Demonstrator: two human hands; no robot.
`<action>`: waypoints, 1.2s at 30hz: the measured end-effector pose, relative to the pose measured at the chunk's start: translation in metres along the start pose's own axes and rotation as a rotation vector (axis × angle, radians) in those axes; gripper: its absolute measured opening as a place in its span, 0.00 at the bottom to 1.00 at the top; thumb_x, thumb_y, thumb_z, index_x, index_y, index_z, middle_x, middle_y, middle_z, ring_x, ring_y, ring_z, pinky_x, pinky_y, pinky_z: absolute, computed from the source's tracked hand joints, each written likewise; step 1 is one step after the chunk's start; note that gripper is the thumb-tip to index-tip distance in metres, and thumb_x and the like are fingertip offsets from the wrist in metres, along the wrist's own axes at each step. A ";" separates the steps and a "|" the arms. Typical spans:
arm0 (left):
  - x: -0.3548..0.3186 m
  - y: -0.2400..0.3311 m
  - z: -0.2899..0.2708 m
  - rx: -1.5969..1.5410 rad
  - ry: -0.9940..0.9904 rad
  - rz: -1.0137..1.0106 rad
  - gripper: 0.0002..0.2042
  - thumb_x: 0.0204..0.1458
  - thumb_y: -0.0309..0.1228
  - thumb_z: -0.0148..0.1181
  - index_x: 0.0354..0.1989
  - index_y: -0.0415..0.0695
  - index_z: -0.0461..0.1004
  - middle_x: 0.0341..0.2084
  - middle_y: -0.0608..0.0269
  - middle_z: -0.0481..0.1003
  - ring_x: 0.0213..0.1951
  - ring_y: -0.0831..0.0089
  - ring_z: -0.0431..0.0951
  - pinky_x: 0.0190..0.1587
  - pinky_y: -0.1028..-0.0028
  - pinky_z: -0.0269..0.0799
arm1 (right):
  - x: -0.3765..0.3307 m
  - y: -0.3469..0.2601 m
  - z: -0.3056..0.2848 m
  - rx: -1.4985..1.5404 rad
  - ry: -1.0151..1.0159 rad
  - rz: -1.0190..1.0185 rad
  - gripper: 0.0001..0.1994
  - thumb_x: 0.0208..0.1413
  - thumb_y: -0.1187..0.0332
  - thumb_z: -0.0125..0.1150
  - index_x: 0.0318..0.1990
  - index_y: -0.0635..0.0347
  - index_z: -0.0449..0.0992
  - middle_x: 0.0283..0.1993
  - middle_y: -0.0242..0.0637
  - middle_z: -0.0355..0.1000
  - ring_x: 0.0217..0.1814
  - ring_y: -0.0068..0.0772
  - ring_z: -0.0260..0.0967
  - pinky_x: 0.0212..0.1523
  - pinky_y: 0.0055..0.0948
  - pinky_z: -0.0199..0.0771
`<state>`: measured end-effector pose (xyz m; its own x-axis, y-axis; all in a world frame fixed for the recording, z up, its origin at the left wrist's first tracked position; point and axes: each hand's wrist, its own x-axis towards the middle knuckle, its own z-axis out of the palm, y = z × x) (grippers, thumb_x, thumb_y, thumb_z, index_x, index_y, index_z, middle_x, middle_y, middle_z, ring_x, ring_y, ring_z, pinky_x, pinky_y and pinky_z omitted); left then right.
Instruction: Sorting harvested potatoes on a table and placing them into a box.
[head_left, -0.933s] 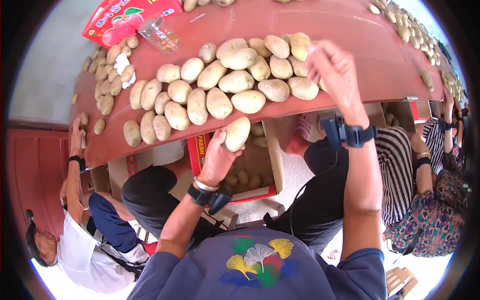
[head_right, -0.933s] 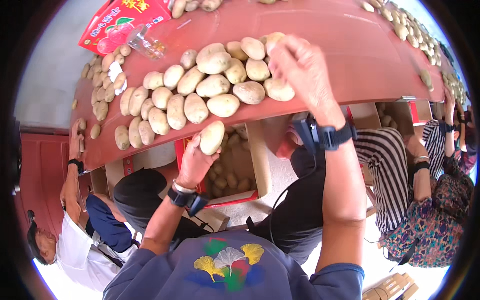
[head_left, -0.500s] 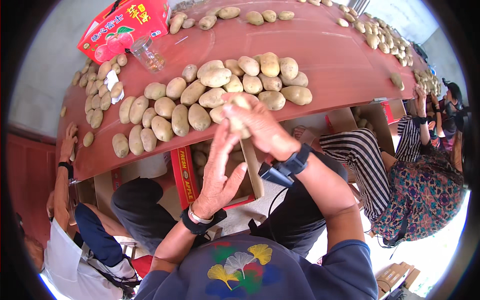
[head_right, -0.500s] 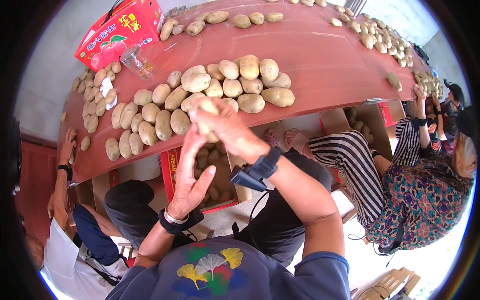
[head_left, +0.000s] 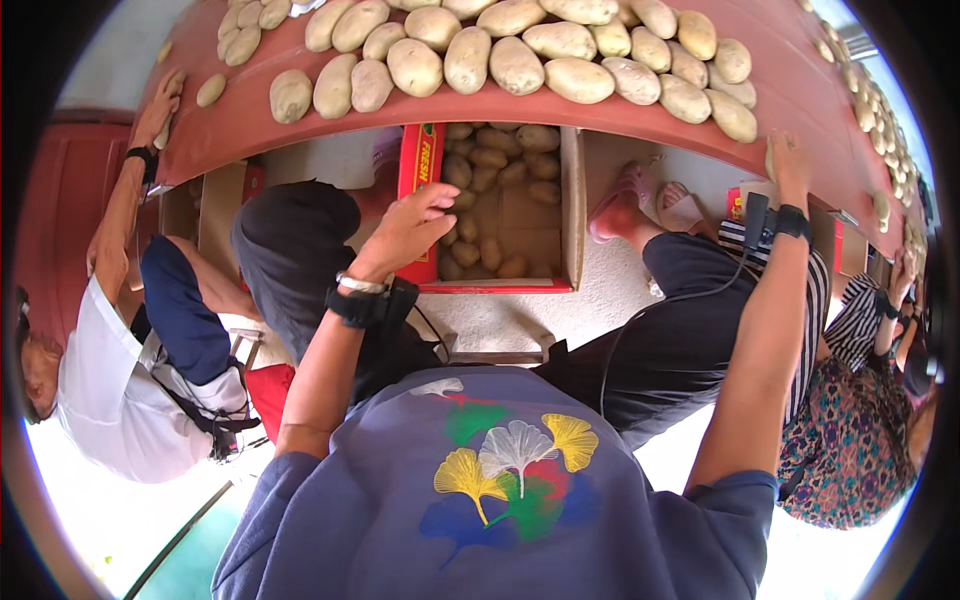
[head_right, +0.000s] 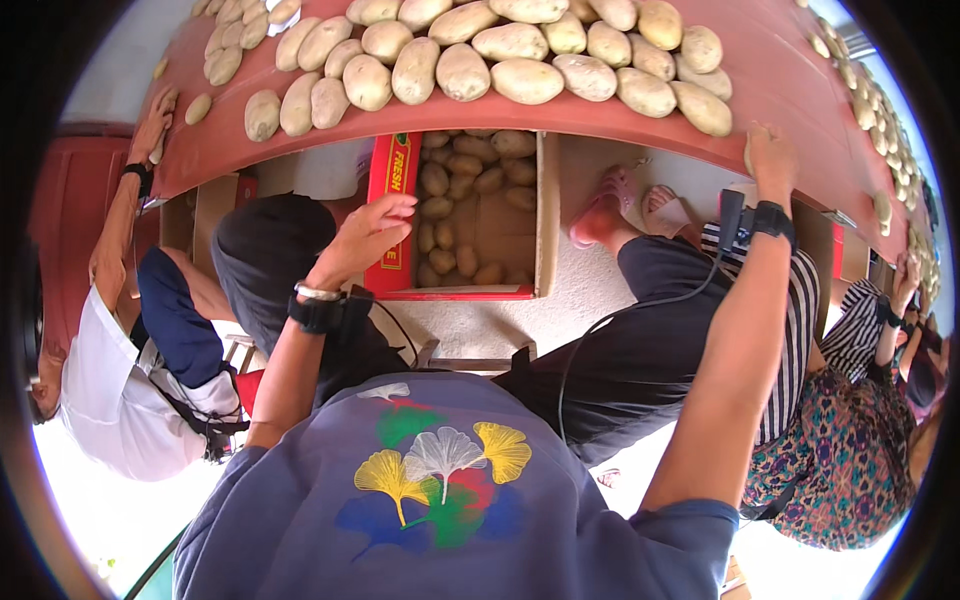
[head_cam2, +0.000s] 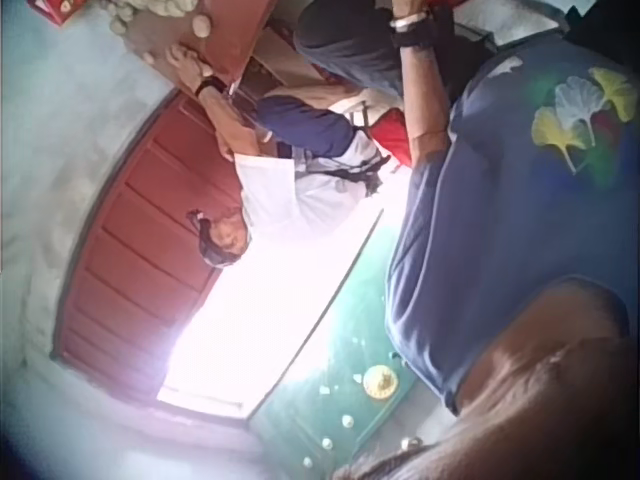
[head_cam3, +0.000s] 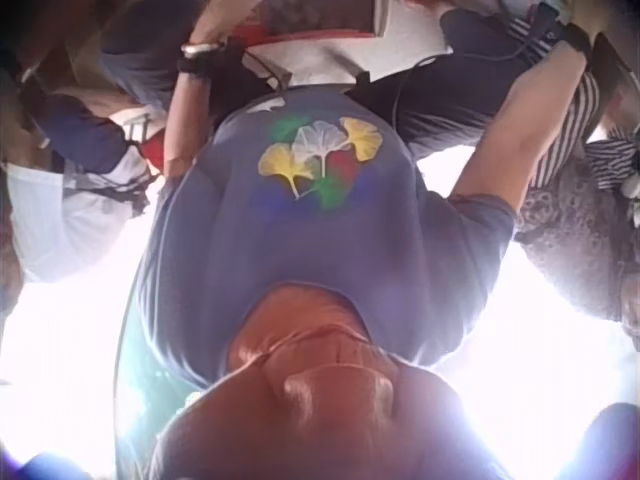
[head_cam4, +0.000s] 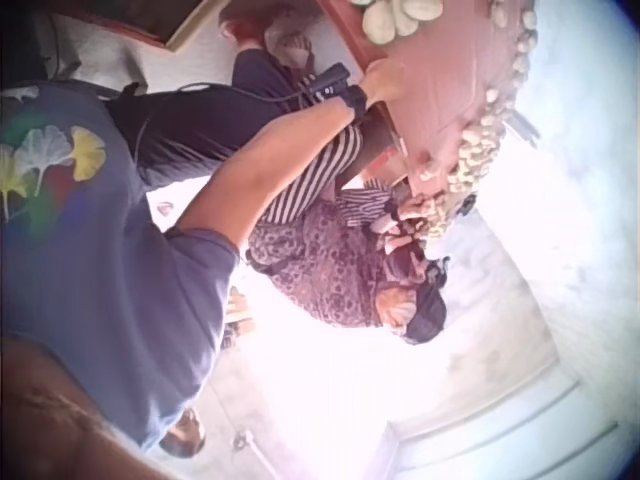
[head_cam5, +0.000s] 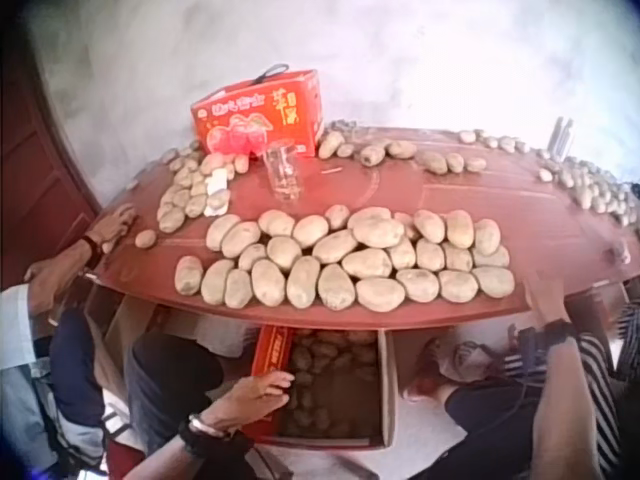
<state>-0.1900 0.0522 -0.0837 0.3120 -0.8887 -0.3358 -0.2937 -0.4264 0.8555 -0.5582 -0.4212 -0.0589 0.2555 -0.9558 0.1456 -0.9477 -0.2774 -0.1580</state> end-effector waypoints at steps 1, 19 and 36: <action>0.008 -0.002 0.003 -0.047 -0.039 0.049 0.19 0.51 0.26 0.54 0.52 0.39 0.66 0.43 0.57 0.73 0.41 0.74 0.74 0.43 0.76 0.70 | 0.004 -0.003 0.004 0.016 0.027 0.014 0.26 0.50 0.48 0.51 0.47 0.58 0.75 0.46 0.52 0.72 0.52 0.53 0.67 0.51 0.42 0.65; 0.105 -0.190 0.106 1.061 -0.644 0.024 0.19 0.50 0.26 0.46 0.51 0.53 0.71 0.54 0.53 0.64 0.50 0.55 0.72 0.51 0.58 0.69 | -0.011 -0.088 -0.015 0.218 0.089 0.281 0.18 0.45 0.51 0.53 0.42 0.45 0.78 0.43 0.44 0.75 0.48 0.49 0.70 0.49 0.40 0.68; 0.106 -0.042 0.074 0.528 -0.505 0.237 0.24 0.44 0.46 0.58 0.43 0.40 0.71 0.36 0.46 0.75 0.41 0.53 0.76 0.44 0.61 0.69 | -0.009 -0.097 -0.026 0.296 0.080 0.319 0.16 0.49 0.55 0.50 0.42 0.46 0.78 0.44 0.41 0.74 0.48 0.47 0.70 0.49 0.40 0.68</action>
<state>-0.2117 -0.0370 -0.1847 -0.2267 -0.8811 -0.4150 -0.7333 -0.1260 0.6682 -0.4730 -0.3834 -0.0198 -0.0677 -0.9908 0.1174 -0.8781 0.0033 -0.4786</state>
